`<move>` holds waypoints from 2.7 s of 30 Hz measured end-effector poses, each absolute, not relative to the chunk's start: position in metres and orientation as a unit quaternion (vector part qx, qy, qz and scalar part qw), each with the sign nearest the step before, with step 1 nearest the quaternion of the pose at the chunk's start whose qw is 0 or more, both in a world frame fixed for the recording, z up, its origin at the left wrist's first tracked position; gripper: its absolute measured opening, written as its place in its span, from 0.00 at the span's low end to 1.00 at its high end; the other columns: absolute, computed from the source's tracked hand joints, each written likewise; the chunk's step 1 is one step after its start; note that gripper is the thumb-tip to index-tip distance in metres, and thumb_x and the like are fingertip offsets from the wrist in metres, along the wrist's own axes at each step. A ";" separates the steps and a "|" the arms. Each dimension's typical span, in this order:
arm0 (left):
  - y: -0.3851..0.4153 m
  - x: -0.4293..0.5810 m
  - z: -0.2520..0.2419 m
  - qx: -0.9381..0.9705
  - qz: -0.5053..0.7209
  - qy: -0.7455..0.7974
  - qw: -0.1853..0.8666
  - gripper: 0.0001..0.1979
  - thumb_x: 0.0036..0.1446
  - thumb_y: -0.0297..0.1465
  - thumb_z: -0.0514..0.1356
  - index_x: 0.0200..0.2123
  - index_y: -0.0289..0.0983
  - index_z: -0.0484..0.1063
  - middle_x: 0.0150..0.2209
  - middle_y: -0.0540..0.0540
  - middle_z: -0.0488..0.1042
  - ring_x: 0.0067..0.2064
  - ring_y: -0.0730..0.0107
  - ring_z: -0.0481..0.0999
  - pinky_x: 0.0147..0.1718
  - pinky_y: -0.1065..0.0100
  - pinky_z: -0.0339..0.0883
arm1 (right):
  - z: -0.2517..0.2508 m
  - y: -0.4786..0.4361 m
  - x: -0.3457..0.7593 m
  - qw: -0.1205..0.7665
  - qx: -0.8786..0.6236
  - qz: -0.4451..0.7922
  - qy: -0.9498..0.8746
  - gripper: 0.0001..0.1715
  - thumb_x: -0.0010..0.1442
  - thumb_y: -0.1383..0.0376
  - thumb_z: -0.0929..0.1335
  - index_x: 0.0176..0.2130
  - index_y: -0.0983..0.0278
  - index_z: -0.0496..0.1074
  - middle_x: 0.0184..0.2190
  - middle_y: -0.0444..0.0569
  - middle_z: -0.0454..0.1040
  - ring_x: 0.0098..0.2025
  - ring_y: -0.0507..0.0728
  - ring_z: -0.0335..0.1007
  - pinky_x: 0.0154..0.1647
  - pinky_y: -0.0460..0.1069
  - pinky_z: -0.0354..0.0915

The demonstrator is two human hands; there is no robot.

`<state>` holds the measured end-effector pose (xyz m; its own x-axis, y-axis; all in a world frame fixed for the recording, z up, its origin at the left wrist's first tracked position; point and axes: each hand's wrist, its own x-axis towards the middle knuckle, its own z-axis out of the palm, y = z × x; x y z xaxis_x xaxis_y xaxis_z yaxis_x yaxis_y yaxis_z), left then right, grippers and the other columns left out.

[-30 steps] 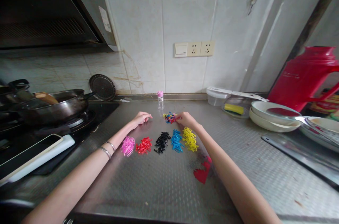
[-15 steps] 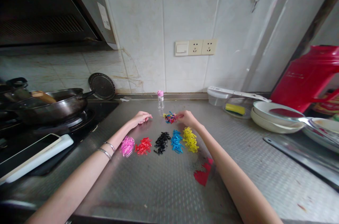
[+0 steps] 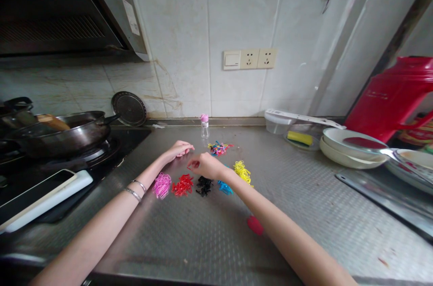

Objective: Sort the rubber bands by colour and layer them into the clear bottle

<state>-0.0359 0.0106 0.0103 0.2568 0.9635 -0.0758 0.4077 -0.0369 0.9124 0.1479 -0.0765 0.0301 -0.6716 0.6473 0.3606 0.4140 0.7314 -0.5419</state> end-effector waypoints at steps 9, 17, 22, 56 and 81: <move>0.012 -0.036 0.010 0.653 0.307 0.527 0.449 0.14 0.45 0.37 0.57 0.29 0.31 0.72 0.17 0.54 0.60 0.13 0.86 0.49 0.12 0.76 0.38 | 0.037 -0.071 0.155 0.285 -0.303 0.194 -0.889 0.14 0.49 0.70 0.64 0.36 0.66 0.74 0.30 0.47 0.75 0.30 0.50 0.67 0.34 0.43 0.61; 0.015 -0.034 0.007 0.664 0.285 0.563 0.401 0.14 0.43 0.35 0.59 0.31 0.31 0.74 0.18 0.53 0.62 0.14 0.85 0.52 0.13 0.76 0.40 | 0.022 -0.015 0.237 0.354 -0.493 0.166 -0.777 0.13 0.50 0.66 0.63 0.32 0.66 0.75 0.27 0.48 0.76 0.30 0.52 0.68 0.31 0.44 0.61; 0.024 -0.020 0.006 0.729 0.284 0.532 0.324 0.12 0.43 0.31 0.59 0.31 0.30 0.74 0.20 0.49 0.68 0.18 0.79 0.60 0.17 0.76 0.52 | 0.003 -0.003 0.271 0.347 -0.563 0.151 -0.735 0.14 0.49 0.65 0.63 0.33 0.67 0.75 0.23 0.46 0.75 0.26 0.52 0.67 0.26 0.43 0.59; 0.012 -0.017 0.049 0.840 0.184 0.384 0.336 0.09 0.42 0.32 0.61 0.28 0.34 0.77 0.27 0.44 0.76 0.29 0.72 0.71 0.30 0.73 0.60 | -0.022 0.004 0.285 0.359 -0.582 0.146 -0.715 0.15 0.49 0.64 0.63 0.33 0.66 0.75 0.23 0.46 0.75 0.26 0.52 0.68 0.27 0.43 0.59; -0.027 -0.018 0.074 0.818 -0.123 0.346 0.443 0.12 0.37 0.36 0.65 0.27 0.35 0.76 0.19 0.50 0.70 0.19 0.80 0.59 0.16 0.75 0.44 | -0.023 0.005 0.287 0.353 -0.583 0.147 -0.717 0.15 0.49 0.62 0.63 0.33 0.66 0.75 0.25 0.47 0.75 0.27 0.52 0.69 0.28 0.43 0.59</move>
